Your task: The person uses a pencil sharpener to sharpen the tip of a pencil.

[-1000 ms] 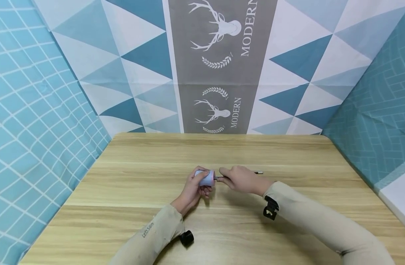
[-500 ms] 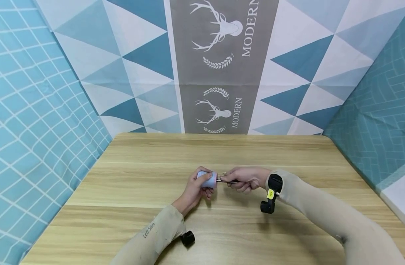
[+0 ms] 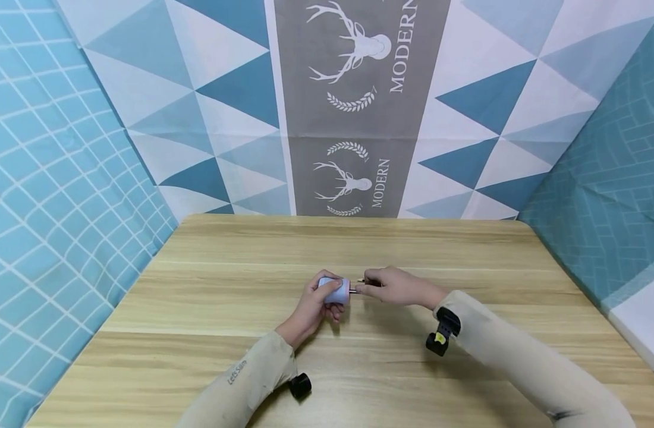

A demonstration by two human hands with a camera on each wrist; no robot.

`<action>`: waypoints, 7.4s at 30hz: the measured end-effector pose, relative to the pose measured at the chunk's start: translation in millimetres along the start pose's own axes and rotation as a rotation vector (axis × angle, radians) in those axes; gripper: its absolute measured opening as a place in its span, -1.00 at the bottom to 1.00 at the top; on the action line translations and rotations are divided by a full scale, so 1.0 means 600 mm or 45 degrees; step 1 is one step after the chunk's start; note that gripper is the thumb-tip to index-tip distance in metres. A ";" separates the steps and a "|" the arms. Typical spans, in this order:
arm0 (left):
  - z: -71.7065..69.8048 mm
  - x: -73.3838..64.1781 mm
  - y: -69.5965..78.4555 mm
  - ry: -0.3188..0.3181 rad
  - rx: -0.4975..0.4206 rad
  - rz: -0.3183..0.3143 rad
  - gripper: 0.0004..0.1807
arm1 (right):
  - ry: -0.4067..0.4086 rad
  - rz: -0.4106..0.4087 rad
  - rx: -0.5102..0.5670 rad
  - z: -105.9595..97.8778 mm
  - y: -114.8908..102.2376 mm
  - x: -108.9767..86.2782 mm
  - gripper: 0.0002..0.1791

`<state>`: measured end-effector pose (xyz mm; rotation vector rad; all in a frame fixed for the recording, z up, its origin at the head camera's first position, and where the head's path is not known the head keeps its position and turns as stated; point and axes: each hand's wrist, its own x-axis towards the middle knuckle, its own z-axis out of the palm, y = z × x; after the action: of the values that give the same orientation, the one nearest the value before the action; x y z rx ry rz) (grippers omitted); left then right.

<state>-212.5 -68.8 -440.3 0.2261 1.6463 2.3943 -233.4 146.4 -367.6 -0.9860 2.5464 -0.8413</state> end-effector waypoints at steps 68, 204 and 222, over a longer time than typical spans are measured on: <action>0.001 -0.002 0.003 0.010 -0.045 0.031 -0.93 | 0.519 -0.540 -0.971 0.015 0.002 -0.017 -0.71; -0.010 0.002 -0.003 0.080 -0.107 -0.035 -0.88 | 0.728 -1.031 -1.457 0.041 0.035 0.036 -0.54; -0.007 -0.001 -0.001 0.045 -0.043 -0.021 -0.93 | -0.295 0.206 0.708 0.016 0.014 0.041 -0.61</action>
<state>-212.9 -72.4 -442.5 0.1645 1.6147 2.4254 -251.5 130.4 -381.6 -0.6458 1.9952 -1.2123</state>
